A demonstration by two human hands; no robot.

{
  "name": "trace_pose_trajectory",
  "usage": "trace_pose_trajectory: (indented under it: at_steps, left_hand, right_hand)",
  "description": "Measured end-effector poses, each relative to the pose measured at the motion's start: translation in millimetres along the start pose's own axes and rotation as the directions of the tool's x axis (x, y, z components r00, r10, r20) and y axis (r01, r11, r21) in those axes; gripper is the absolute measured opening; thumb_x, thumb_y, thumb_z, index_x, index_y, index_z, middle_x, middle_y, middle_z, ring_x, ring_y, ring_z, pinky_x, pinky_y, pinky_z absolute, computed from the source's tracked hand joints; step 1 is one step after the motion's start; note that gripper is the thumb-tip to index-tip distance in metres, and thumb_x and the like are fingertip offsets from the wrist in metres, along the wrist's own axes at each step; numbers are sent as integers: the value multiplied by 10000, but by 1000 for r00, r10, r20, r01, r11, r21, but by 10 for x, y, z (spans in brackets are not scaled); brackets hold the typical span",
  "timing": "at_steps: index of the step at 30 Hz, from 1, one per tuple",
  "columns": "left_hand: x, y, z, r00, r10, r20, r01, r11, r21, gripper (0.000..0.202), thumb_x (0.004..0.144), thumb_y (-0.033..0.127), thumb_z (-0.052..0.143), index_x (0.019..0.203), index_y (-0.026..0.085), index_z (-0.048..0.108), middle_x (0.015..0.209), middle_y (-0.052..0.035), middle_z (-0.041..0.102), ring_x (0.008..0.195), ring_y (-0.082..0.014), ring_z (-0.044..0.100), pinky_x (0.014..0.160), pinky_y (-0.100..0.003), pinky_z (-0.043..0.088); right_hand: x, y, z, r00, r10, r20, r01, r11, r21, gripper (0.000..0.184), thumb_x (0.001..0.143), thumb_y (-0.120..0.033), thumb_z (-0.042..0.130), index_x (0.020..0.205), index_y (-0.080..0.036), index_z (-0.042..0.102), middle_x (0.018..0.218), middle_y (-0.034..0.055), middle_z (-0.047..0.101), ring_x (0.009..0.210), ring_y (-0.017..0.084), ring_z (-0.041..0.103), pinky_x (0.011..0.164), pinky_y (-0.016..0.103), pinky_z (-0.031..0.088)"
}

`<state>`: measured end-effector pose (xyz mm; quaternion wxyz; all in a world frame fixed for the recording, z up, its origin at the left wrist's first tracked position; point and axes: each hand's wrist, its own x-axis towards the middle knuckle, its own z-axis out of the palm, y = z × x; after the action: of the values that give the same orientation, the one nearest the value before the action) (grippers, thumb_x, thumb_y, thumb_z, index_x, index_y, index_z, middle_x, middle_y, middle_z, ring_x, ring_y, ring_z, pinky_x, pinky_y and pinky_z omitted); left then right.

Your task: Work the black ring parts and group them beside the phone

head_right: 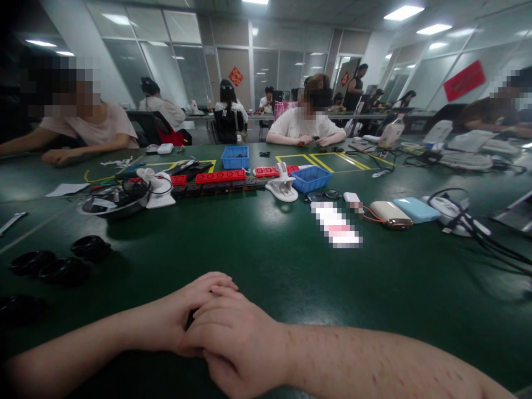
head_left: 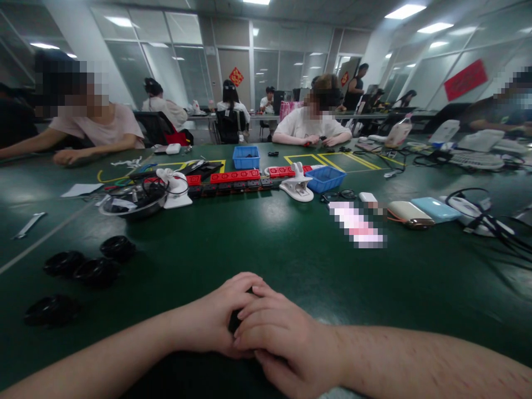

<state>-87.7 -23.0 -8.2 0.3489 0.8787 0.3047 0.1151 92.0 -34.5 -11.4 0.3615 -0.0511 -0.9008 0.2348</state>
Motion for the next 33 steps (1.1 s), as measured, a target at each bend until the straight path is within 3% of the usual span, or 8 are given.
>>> trace_pose_trajectory:
  at_steps: [6, 12, 14, 17, 21, 25, 30, 33]
  left_hand:
    - [-1, -50, -61, 991, 54, 123, -57, 998, 20, 474, 625, 305, 721, 1071, 245, 575, 1232, -34, 488, 1186, -281, 370, 1040, -443, 242]
    - [-32, 18, -26, 995, -19, 99, 15, 999, 41, 733, 610, 258, 700, 1267, 233, 375, 1285, -61, 445, 1217, -280, 356, 1071, -484, 150]
    - [-38, 38, 28, 998, -47, 45, 43, 995, 85, 795, 585, 291, 725, 1282, 256, 345, 1277, -47, 449, 1203, -274, 373, 1075, -496, 124]
    - [-35, 51, 137, 977, -153, -147, 180, 965, 189, 798, 533, 433, 745, 1223, 231, 399, 1200, -70, 497, 1137, -300, 423, 1047, -556, 122]
    - [-22, 94, 233, 919, -238, -314, 326, 906, 269, 421, 557, 345, 694, 923, 201, 543, 923, -28, 563, 922, -248, 524, 1020, -557, 169]
    - [-18, 107, 211, 931, -189, -313, 290, 903, 318, 243, 583, 236, 636, 816, 210, 571, 878, -8, 549, 895, -222, 517, 1031, -551, 113]
    - [0, -8, 124, 962, -128, -240, 187, 952, 241, 318, 576, 233, 665, 884, 220, 586, 1031, -18, 529, 1000, -229, 481, 1048, -508, 118]
    - [15, -80, 80, 982, -36, -183, 76, 972, 221, 331, 533, 174, 686, 851, 221, 608, 984, 2, 518, 964, -209, 489, 1051, -459, 145]
  right_hand:
    - [-21, 31, 34, 995, -83, 54, 80, 995, 56, 276, 696, -87, 363, 910, -94, 538, 849, 78, 634, 936, 138, 533, 918, 257, 415]
    - [-32, 21, 30, 996, -61, 58, 64, 996, -55, 239, 747, -128, 379, 922, -123, 541, 881, 50, 637, 935, 138, 520, 977, 301, 346]
    - [-35, 11, 18, 1000, -8, 9, 9, 993, -119, 218, 771, -150, 396, 941, -140, 533, 898, 36, 635, 935, 139, 516, 1000, 334, 304]
    - [-45, 1, 6, 993, 106, -44, -113, 973, -201, 188, 789, -169, 438, 952, -155, 531, 909, 29, 619, 914, 143, 508, 970, 353, 303]
    - [-58, 4, 8, 973, 225, -45, -229, 941, -249, 156, 795, -184, 476, 939, -170, 535, 912, 29, 596, 883, 161, 493, 913, 379, 323]
    - [-60, 3, 0, 978, 205, -45, -210, 956, -206, 219, 787, -147, 468, 1002, -149, 509, 991, 65, 572, 945, 179, 486, 926, 387, 342]
    - [-39, -3, -17, 980, 187, -69, -193, 977, -91, 275, 769, -92, 432, 1034, -149, 481, 1009, 85, 556, 1036, 163, 485, 1008, 402, 311]
    - [-19, -7, -17, 984, 155, -87, -154, 988, 20, 303, 730, -53, 412, 1009, -146, 486, 968, 83, 571, 993, 149, 513, 980, 365, 365]
